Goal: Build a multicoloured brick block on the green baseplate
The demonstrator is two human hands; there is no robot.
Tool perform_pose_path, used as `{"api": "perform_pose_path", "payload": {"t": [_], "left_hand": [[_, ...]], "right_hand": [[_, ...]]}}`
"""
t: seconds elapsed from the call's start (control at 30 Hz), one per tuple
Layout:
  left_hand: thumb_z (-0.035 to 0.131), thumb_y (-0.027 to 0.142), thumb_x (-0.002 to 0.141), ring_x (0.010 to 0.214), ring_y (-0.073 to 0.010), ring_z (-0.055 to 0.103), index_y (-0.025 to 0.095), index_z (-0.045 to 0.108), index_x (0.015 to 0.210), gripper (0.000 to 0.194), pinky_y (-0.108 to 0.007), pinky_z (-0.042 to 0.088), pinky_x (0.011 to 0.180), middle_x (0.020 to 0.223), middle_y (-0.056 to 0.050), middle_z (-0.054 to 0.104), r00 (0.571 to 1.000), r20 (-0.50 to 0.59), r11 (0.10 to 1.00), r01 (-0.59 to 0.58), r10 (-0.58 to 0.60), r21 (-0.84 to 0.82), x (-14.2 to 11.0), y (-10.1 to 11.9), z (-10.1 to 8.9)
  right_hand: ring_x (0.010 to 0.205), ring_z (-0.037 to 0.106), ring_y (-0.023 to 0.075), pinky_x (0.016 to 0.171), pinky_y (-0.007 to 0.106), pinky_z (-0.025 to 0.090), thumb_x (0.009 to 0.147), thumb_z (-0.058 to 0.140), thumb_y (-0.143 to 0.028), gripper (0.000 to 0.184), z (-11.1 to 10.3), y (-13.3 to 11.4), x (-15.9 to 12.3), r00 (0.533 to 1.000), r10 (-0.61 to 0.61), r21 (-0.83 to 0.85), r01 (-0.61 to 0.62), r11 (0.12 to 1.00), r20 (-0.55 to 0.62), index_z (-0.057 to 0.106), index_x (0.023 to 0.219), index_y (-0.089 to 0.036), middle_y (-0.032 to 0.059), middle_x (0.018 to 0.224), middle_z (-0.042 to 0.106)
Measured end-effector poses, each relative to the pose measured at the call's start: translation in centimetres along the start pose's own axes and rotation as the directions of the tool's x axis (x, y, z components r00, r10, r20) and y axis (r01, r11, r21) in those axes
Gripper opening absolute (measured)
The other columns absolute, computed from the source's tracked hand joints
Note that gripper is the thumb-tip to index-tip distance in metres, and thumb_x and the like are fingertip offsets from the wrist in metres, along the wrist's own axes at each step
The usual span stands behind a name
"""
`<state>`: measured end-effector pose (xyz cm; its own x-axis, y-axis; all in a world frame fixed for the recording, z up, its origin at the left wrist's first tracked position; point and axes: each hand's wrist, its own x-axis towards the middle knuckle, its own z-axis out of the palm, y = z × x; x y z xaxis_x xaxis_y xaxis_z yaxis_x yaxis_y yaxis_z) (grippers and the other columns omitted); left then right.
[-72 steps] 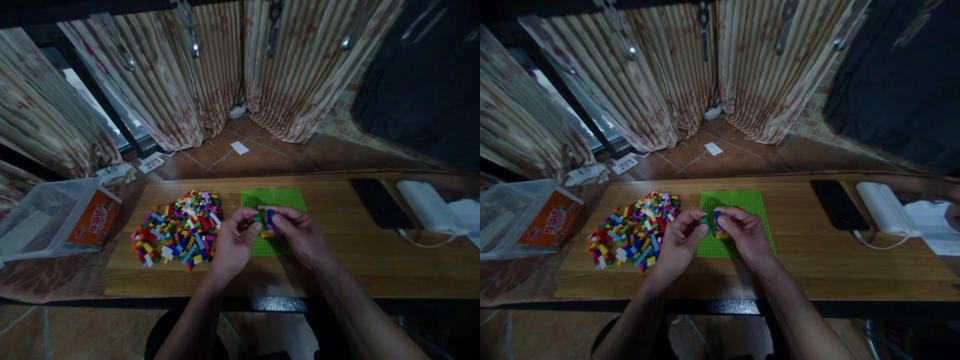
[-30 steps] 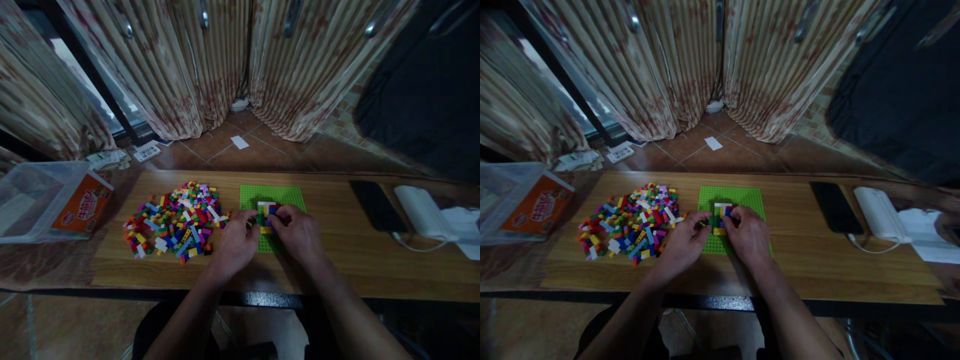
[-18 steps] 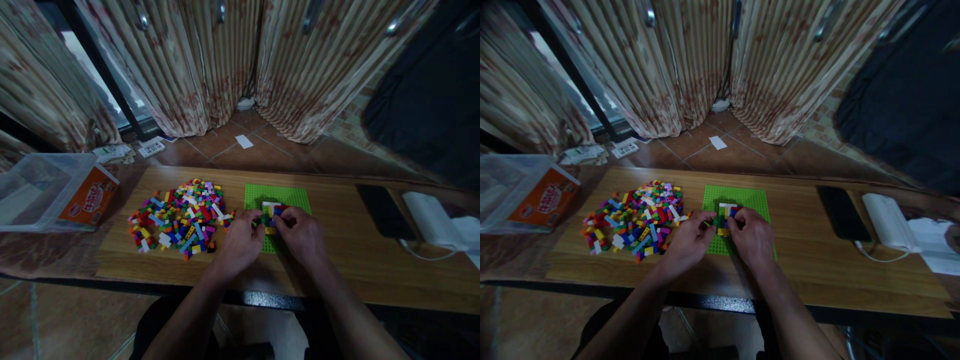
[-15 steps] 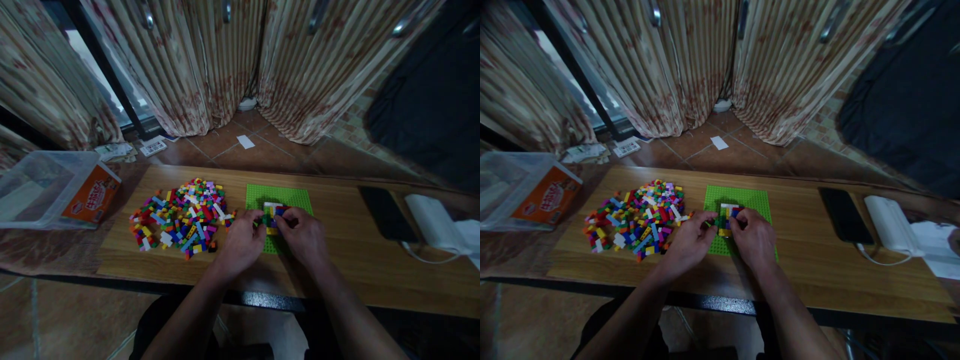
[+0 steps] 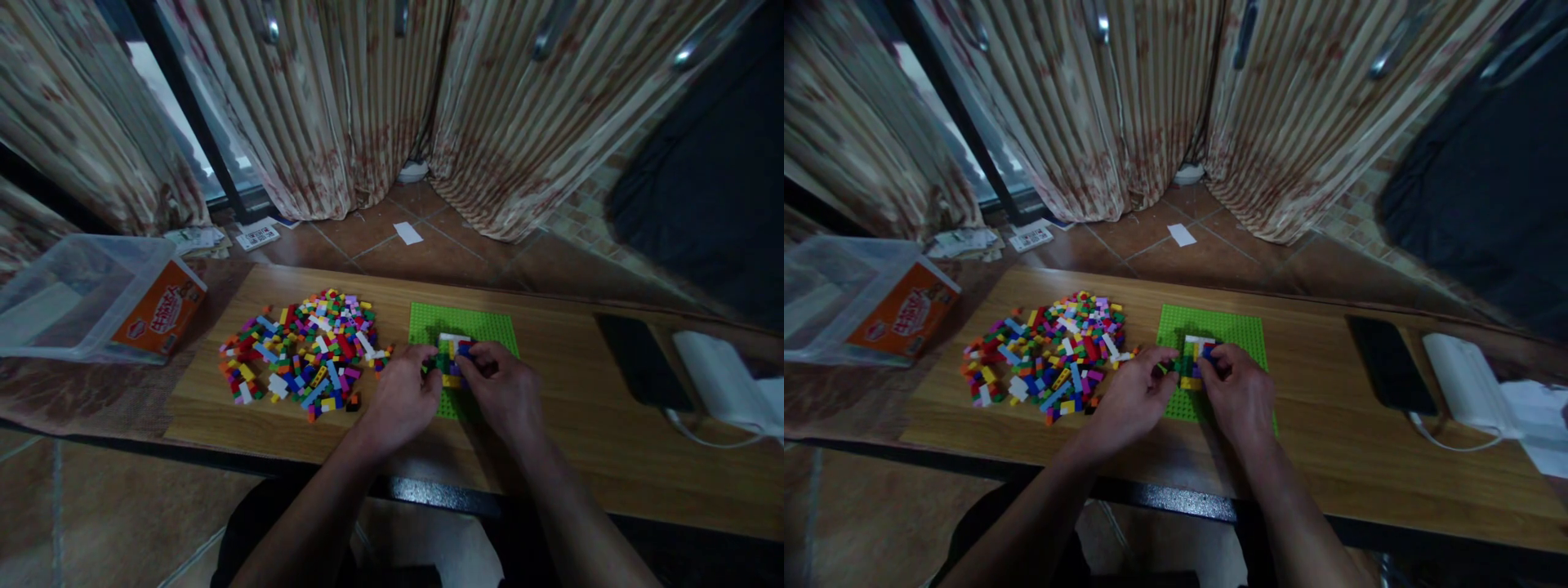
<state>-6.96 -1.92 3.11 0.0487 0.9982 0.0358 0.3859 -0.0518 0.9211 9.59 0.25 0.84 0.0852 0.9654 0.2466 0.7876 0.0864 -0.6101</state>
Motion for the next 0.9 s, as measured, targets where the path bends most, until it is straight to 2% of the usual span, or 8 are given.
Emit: {"api": "perform_pose_path", "payload": {"t": [0.23, 0.4, 0.6, 0.73, 0.9], "left_hand": [[0.056, 0.017, 0.081, 0.079, -0.0212, 0.063, 0.019, 0.066, 0.105, 0.026, -0.035, 0.051, 0.08, 0.079, -0.005, 0.066, 1.0, 0.008, 0.999, 0.014, -0.014, 0.04, 0.0, -0.1, 0.1], [0.055, 0.017, 0.083, 0.081, -0.0223, 0.064, 0.018, 0.065, 0.108, 0.027, -0.036, 0.051, 0.081, 0.081, -0.006, 0.066, 1.0, 0.009, 0.999, 0.017, -0.018, 0.05, 0.0, -0.1, 0.1], [0.055, 0.017, 0.083, 0.082, -0.0218, 0.064, 0.018, 0.064, 0.109, 0.028, -0.035, 0.051, 0.082, 0.088, -0.006, 0.068, 1.0, 0.023, 0.996, 0.012, -0.014, 0.091, 0.0, 0.0, 0.0], [0.055, 0.016, 0.083, 0.082, -0.0214, 0.064, 0.018, 0.065, 0.109, 0.028, -0.035, 0.052, 0.082, 0.088, -0.007, 0.068, 1.0, 0.016, 0.997, 0.013, -0.015, 0.079, 0.0, 0.1, 0.0], [0.053, 0.017, 0.084, 0.082, -0.0206, 0.064, 0.016, 0.063, 0.113, 0.03, -0.034, 0.052, 0.081, 0.093, -0.008, 0.068, 0.998, 0.044, 0.993, 0.039, -0.044, 0.112, 0.1, 0.2, -0.2]], "right_hand": [[0.066, 0.062, 0.0197, 0.062, 0.032, 0.047, 0.08, 0.061, -0.05, 0.034, 0.3, 0.5, -0.2, 0.999, -0.042, 0.036, 0.043, 0.998, -0.013, 0.07, 0.092, -0.02, 0.0055, 0.078, 0.07], [0.074, 0.063, 0.0208, 0.069, 0.035, 0.049, 0.084, 0.06, -0.047, 0.032, -0.1, 0.5, -0.4, 0.99, -0.137, 0.018, 0.138, 0.99, -0.011, 0.072, 0.093, -0.018, 0.0085, 0.088, 0.07], [0.088, 0.061, 0.0259, 0.08, 0.04, 0.048, 0.092, 0.049, -0.045, 0.039, -0.4, -0.2, -1.2, 0.971, -0.237, -0.151, 0.239, 0.959, 0.026, 0.072, 0.104, -0.017, 0.0121, 0.094, 0.068], [0.101, 0.055, 0.0299, 0.083, 0.043, 0.046, 0.096, 0.041, -0.04, 0.042, -0.1, -0.5, -2.4, 0.964, -0.264, -0.316, 0.263, 0.911, 0.039, 0.067, 0.117, -0.014, 0.0164, 0.108, 0.064], [0.11, 0.051, 0.0319, 0.087, 0.047, 0.043, 0.095, 0.042, -0.043, 0.046, 0.2, -0.2, -3.5, 0.961, -0.274, -0.41, 0.266, 0.872, 0.039, 0.059, 0.129, -0.017, 0.017, 0.12, 0.06]]}}
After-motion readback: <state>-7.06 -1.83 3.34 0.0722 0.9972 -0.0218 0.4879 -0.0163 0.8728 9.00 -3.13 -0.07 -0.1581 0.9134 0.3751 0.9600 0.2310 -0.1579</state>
